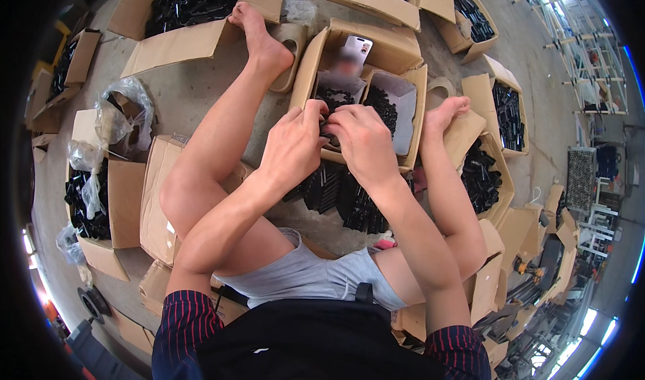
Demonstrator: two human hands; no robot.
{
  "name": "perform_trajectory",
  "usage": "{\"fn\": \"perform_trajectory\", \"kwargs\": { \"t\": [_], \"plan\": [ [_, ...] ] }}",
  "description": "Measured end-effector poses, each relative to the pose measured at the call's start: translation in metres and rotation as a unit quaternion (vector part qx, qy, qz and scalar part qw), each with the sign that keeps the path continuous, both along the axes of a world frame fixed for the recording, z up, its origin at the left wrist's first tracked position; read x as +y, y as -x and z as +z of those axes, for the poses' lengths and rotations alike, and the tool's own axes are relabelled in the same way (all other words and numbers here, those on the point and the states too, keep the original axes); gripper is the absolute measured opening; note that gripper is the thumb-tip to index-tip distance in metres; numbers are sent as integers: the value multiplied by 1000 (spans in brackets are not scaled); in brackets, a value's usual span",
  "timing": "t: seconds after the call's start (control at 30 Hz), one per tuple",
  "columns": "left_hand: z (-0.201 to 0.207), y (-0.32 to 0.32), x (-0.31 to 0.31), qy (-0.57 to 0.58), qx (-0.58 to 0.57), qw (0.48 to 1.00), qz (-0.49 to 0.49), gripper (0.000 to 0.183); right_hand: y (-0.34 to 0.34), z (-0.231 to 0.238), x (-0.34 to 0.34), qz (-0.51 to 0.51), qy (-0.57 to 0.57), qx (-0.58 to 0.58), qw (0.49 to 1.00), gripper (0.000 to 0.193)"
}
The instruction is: The person assembles black plastic components by hand while sitting on the floor surrounded by boxes of parts. The person picks up two different plastic pieces, aligns them, and presses them together before setting the assembled unit aside.
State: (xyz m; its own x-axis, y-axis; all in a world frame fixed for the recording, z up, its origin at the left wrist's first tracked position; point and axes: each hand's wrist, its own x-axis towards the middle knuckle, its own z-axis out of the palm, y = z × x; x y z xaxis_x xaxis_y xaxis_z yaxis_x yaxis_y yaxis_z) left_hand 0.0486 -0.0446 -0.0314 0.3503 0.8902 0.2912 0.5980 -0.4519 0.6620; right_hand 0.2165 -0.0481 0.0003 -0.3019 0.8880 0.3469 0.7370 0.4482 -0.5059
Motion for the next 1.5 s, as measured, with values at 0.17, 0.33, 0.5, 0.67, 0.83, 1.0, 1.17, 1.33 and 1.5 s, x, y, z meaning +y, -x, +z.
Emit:
{"fn": "perform_trajectory", "kwargs": {
  "t": [0.17,0.33,0.5,0.67,0.83,1.0,1.17,1.33,1.5],
  "plan": [
    [8,7,2,63,-52,996,24,39,-18,16,-7,-151,-14,83,985,10],
    [4,8,17,293,-268,912,100,26,-103,-61,6,-316,118,117,934,18],
    [-2,16,29,460,-485,731,132,20,-138,-132,11,-245,276,-17,929,19],
    [-9,14,28,483,-602,624,123,16,-125,-167,43,-233,363,-94,897,22],
    [-12,10,25,484,-633,596,97,14,-121,-180,55,-246,381,-86,887,21],
    [-6,7,22,485,-656,573,75,17,-116,-176,50,-206,319,-122,917,14],
    [-7,4,21,483,-662,568,74,16,-116,-167,39,-228,271,-74,932,16],
    [-8,3,21,470,-664,576,82,16,-95,-122,29,-277,281,191,899,20],
    [-13,-1,17,450,-664,591,88,16,-42,-56,15,-198,293,477,804,28]
  ]
}}
